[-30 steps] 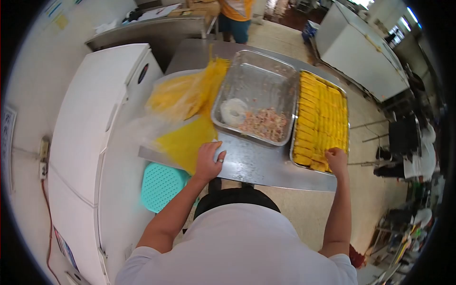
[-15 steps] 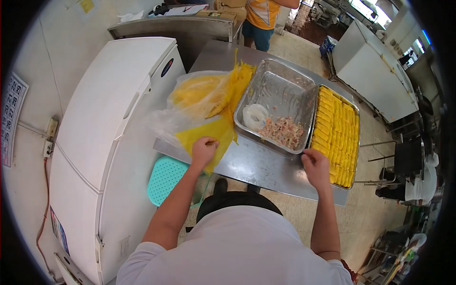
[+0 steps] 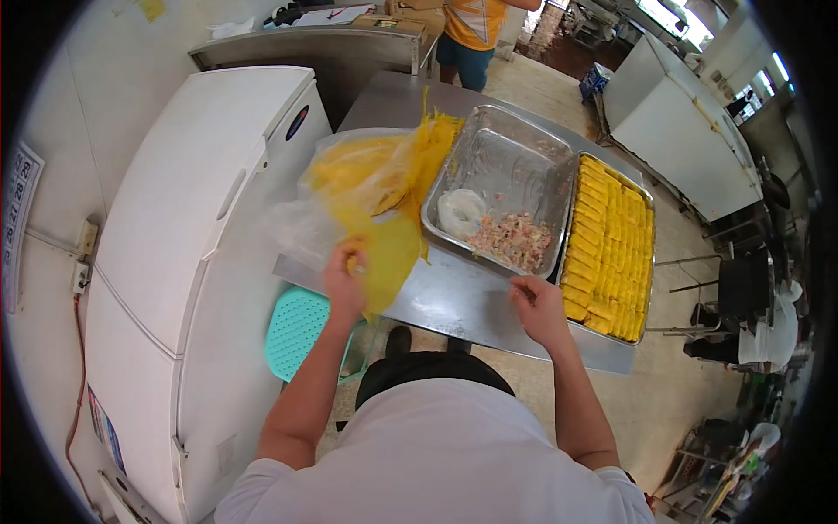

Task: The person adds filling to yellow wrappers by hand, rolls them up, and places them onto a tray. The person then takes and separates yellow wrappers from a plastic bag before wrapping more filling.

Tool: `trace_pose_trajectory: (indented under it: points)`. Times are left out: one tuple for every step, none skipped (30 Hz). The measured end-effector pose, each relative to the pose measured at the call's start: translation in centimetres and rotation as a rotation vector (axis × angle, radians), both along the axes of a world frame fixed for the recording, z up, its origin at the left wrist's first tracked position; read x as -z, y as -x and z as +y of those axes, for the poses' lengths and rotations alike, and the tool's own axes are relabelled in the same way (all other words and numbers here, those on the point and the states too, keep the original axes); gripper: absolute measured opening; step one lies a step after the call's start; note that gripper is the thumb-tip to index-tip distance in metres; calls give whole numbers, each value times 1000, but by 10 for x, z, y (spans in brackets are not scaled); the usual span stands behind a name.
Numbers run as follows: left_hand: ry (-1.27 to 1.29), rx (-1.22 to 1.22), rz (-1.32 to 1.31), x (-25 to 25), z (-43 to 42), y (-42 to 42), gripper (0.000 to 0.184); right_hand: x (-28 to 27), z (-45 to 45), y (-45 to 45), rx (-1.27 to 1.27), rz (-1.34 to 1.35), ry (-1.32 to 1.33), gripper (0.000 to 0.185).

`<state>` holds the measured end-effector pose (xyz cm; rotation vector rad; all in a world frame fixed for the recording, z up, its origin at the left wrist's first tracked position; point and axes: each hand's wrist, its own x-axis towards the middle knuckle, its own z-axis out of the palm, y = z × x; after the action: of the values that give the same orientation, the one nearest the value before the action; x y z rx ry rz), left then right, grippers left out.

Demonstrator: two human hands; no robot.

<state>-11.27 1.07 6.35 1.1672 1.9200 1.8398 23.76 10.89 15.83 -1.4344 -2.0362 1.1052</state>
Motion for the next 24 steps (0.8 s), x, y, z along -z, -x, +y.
trace_pose_trajectory:
  points:
    - [89,168,71,-13,-4,-21,14,2,5,-6,8,0,-20,25]
    - [178,336,143,-24,-7,-44,18,3,9,-12,14,0,-39,24]
    - [185,510,252,-8,-4,-64,19,1,13,-16,25,2,-53,24]
    - [191,684,363,11,-3,-80,21,-1,15,-19,35,6,-65,24]
    - [193,716,407,16,-6,-93,22,-2,17,-22,45,11,-75,23]
    - [193,749,451,21,-10,-103,23,-3,17,-25,60,26,-72,23]
    - [193,784,496,25,-11,-109,24,-3,19,-27,76,41,-70,23]
    - [201,725,514,31,-11,-110,31,-4,19,-32,98,55,-66,22]
    - [257,649,537,30,-11,-112,33,-4,20,-37,105,53,-64,22]
    - [312,572,558,29,-11,-114,35,-5,23,-41,110,52,-61,22]
    - [366,490,581,27,-10,-115,38,-6,26,-43,113,53,-60,22]
    - [360,568,612,29,-9,-112,39,-5,31,-45,109,35,-73,22]
    - [353,644,644,31,-7,-107,41,-3,36,-46,104,19,-87,22]
    - [345,720,674,33,-4,-101,42,-2,41,-46,99,2,-102,22]
    - [367,661,660,39,1,-94,42,-4,45,-44,65,-1,-115,21]
    - [389,600,647,45,8,-85,42,-7,48,-38,31,-4,-128,21]
    - [413,538,634,50,13,-75,42,-8,48,-31,-4,-5,-140,20]
    - [479,491,621,49,17,-67,44,-5,43,-22,-63,-17,-99,21]
    - [542,442,608,47,20,-58,46,0,37,-11,-123,-30,-61,22]
    - [604,391,592,45,22,-51,47,7,30,-1,-184,-45,-24,23]
    - [631,431,658,44,22,-43,50,22,22,7,-343,-70,-129,26]
    - [659,473,724,44,21,-35,52,41,12,13,-499,-95,-234,29]
    - [687,517,792,44,21,-27,54,60,2,16,-562,-177,-273,31]
    - [696,498,832,45,22,-19,55,79,-8,18,-624,-259,-312,32]
